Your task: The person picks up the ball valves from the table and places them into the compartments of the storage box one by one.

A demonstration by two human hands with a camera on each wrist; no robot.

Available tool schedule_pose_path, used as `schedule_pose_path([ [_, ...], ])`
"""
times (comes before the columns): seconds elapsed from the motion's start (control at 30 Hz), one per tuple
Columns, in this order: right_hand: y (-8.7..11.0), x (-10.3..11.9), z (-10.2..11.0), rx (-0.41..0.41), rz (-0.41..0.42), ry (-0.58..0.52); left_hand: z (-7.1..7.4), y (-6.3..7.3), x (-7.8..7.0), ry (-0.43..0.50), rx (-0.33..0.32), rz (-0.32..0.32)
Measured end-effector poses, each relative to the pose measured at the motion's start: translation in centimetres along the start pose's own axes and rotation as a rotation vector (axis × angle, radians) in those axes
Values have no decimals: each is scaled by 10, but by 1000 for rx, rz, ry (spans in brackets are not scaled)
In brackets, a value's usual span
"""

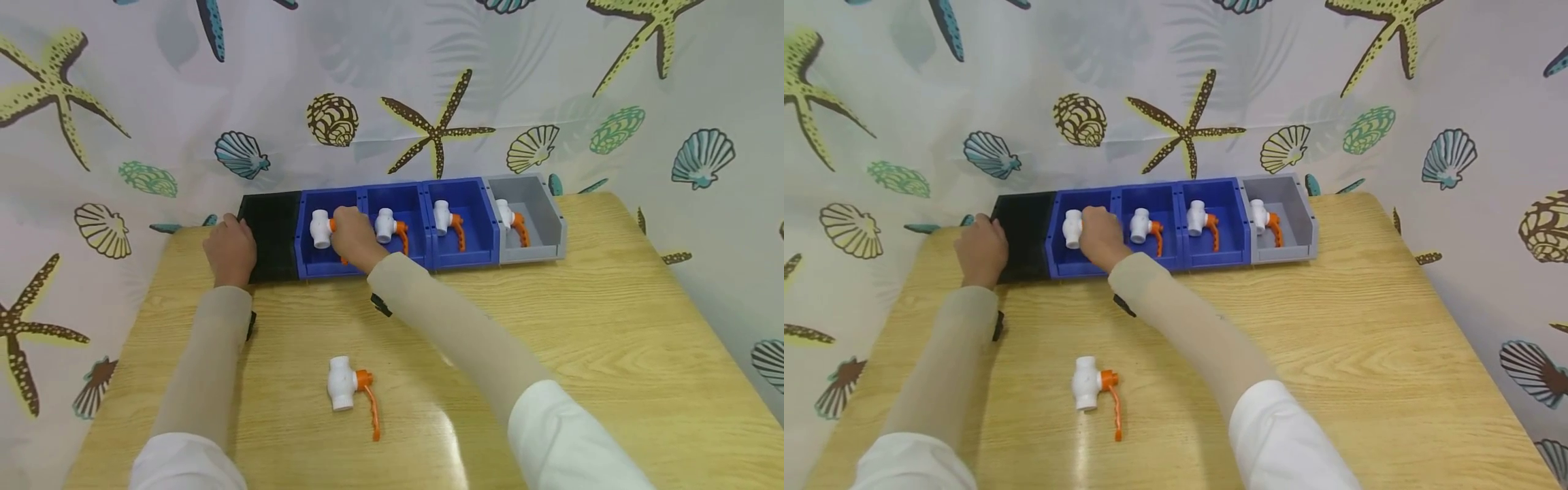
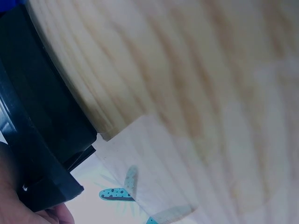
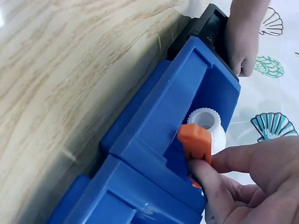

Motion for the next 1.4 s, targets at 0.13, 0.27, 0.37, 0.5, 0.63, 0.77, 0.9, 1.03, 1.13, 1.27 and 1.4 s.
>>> schedule_pose_path([
  [0.13, -5, 3, -4, 19, 7, 33, -2, 0, -2, -1, 7, 6],
  [0.27, -11, 4, -7, 27, 1, 53, -5, 0, -1, -5, 17, 0],
  [0.37, -16, 7, -8, 19, 9, 64, -5, -1, 2, -19, 8, 2],
  [0.5, -20, 10, -9, 17, 9, 62, -4, 1, 5, -31, 14, 8],
  [0.63, -18, 9, -17, 29, -2, 60, -7, 3, 4, -20, 53, 6],
  [0.77, -17, 8, -21, -11, 12, 89, -8, 2, 1, -8, 60, 2],
  [0.9, -20, 8, -25, -46, 9, 141, -6, 1, -1, -10, 50, 5],
  [1.03, -19, 7, -30, -27, -13, 215, -6, 1, -2, -8, 42, 1],
  [1.13, -17, 8, -33, 0, -21, 264, -6, 3, -2, -8, 36, -7],
  [1.27, -15, 9, -36, 27, -18, 298, -4, 3, -2, -18, 26, -8],
  [1.4, -12, 13, -37, 70, 11, 257, -3, 2, -1, -26, 31, -5],
])
Point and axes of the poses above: each hand's wrist, its own y-axis away from the middle knuckle, its own z-axis out of the back of the hand, x = y × z, the point moved 8 cm from there along -y, towards the middle knuckle, and after that the axes turned 2 degrees about x, right-handed, at the moved point
